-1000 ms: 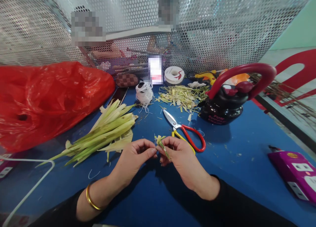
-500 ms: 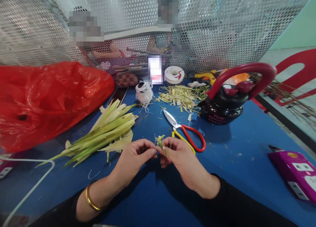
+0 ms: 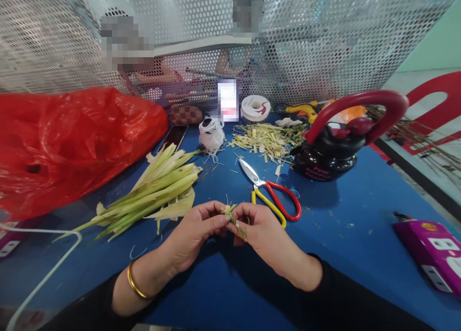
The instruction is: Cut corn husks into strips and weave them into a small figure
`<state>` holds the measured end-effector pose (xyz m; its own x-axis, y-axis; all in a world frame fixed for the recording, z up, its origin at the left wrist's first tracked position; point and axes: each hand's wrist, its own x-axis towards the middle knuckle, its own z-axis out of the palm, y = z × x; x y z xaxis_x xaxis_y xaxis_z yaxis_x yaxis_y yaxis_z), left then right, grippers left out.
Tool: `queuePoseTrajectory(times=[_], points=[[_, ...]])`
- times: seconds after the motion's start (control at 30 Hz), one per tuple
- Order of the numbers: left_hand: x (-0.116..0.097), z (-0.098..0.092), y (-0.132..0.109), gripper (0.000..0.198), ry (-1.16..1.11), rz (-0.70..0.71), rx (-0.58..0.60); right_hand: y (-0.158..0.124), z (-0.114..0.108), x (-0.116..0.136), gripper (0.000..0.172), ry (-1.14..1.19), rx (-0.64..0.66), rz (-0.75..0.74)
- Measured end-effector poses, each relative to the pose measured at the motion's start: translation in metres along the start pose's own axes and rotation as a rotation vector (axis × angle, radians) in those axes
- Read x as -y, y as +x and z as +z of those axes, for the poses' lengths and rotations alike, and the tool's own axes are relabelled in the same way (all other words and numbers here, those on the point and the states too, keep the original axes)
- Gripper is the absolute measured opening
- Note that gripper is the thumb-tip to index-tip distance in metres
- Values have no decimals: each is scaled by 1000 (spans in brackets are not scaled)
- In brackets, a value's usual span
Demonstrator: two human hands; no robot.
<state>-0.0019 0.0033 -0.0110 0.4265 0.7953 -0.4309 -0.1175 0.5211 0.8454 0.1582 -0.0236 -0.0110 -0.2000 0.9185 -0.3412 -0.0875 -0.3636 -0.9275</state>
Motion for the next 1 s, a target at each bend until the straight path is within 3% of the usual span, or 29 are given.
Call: queuePoseTrajectory(times=[0.53, 1.0], points=[[0, 1, 1, 32, -53, -48, 6, 2, -6, -6, 28, 335, 116, 112], [1, 2, 1, 25, 12, -13, 88, 3, -6, -5, 25, 344, 35, 104]])
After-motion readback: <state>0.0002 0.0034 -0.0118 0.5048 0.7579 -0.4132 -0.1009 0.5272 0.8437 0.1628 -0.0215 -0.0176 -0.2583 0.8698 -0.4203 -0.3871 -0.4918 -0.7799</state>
